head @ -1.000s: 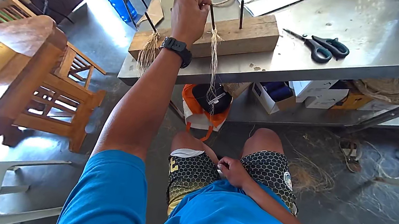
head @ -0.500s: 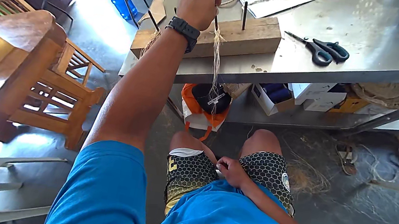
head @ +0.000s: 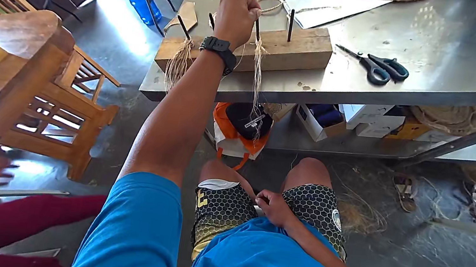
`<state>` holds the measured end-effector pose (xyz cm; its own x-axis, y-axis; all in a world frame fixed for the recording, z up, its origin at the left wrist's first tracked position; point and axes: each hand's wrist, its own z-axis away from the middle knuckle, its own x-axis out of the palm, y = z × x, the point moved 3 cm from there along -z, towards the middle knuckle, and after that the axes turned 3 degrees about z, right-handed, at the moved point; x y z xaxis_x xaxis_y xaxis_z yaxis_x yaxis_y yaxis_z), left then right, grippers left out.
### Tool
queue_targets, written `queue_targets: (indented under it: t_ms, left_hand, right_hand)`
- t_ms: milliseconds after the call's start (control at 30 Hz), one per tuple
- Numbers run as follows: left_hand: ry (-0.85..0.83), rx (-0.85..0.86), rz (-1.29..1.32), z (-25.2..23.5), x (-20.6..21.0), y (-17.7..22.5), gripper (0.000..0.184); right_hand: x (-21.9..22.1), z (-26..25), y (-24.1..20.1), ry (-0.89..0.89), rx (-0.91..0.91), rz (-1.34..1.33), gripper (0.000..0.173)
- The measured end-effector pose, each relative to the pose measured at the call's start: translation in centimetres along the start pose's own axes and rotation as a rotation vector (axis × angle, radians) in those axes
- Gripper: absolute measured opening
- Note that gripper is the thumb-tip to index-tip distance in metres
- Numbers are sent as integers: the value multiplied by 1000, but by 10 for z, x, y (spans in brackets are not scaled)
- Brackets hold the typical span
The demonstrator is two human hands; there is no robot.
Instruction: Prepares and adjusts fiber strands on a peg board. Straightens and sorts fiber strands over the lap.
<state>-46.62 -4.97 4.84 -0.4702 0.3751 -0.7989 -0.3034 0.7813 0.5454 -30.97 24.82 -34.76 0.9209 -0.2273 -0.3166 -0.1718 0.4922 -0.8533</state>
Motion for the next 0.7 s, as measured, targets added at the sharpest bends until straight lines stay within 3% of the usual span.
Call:
queue_targets:
  t_ms: [200, 367, 500, 700]
  left_hand:
    - [1, -30, -37, 1, 10, -5, 21]
    - [16, -154, -285, 19, 27, 1, 35]
    - [45, -138, -294, 32, 39, -4, 41]
    - [-146, -18, -453, 40, 36, -15, 39]
  right_hand:
    - [0, 1, -3, -5, 6, -3, 28]
    - [-1, 2, -5, -17, 9, 11, 29]
    - [-3, 4, -4, -2, -12, 3, 30]
    - [-2, 4, -5, -14, 17, 21, 30]
